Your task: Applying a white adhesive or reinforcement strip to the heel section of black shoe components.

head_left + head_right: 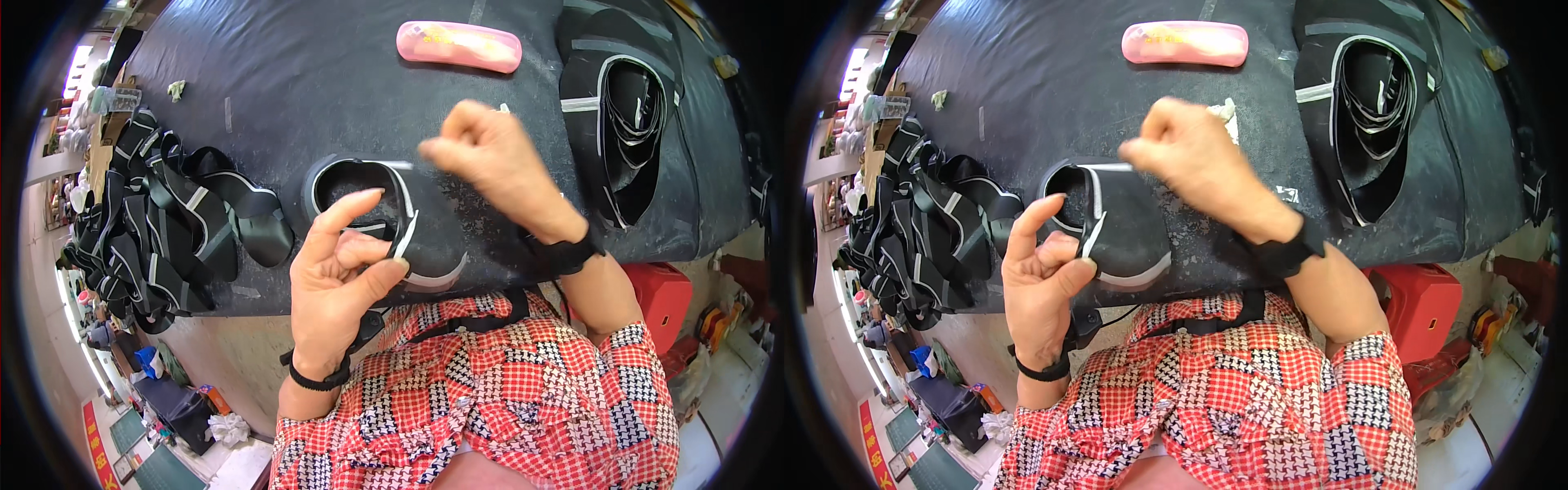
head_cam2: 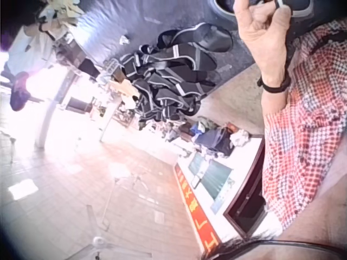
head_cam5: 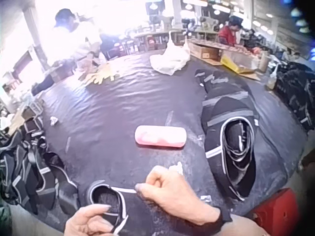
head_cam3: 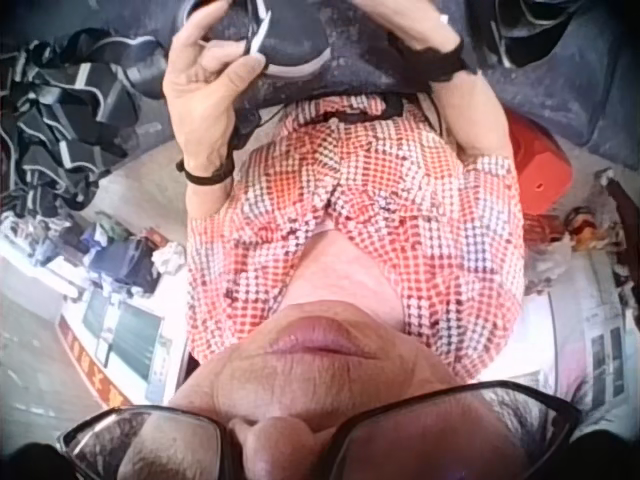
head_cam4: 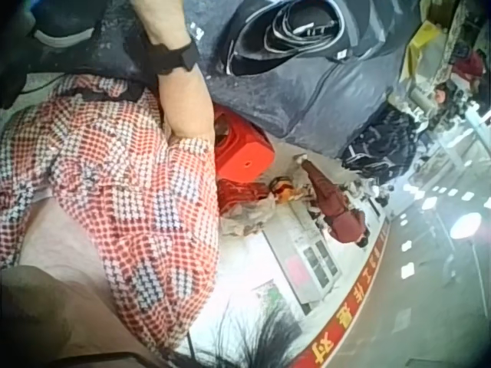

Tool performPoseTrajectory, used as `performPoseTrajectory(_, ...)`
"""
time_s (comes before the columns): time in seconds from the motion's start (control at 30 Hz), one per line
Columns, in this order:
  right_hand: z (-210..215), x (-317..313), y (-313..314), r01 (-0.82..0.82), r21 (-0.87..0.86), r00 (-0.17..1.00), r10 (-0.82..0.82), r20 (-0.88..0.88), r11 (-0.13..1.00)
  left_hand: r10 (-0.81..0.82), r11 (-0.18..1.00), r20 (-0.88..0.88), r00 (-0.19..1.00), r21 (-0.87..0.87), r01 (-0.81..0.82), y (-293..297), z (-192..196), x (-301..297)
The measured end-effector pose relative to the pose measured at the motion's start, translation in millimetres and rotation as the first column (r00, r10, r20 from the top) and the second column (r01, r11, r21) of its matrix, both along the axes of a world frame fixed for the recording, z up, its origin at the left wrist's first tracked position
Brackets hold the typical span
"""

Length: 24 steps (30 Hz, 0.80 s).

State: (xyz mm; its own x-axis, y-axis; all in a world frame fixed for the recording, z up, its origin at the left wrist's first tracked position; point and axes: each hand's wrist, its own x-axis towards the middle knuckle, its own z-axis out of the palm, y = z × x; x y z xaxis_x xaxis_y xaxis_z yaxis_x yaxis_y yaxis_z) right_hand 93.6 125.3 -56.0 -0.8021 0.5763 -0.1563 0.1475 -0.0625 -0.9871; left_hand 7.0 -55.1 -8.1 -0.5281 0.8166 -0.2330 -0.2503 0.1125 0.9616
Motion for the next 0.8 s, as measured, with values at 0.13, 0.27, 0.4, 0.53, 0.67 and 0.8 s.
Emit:
performPoseTrajectory(0.13,7,28,2,0.017,-0.113,0.999,-0.014,0.028,0.993,0.031,0.998,0.124,0.992,0.056,-0.038,-16,-8,-6)
performPoseTrajectory(0.27,19,31,-32,-0.087,-0.185,0.986,0.059,-0.155,0.979,0.021,0.996,0.224,0.974,0.078,-0.04,-13,-5,-2)
performPoseTrajectory(0.4,18,22,-38,-0.163,-0.197,0.98,0.136,-0.143,0.967,0.009,0.998,0.245,0.969,0.056,-0.023,-15,2,0)
performPoseTrajectory(0.53,19,18,-48,-0.165,-0.155,0.973,0.135,-0.187,0.974,-0.033,0.997,0.248,0.968,0.073,0.015,-21,1,0)
performPoseTrajectory(0.67,27,16,-50,-0.206,-0.004,0.972,0.205,-0.111,0.978,-0.06,0.998,0.207,0.977,0.04,0.052,-27,1,-2)
performPoseTrajectory(0.8,31,15,-52,-0.218,0.087,0.971,0.225,-0.075,0.972,-0.074,0.997,0.204,0.976,-0.012,0.078,-32,-1,-3)
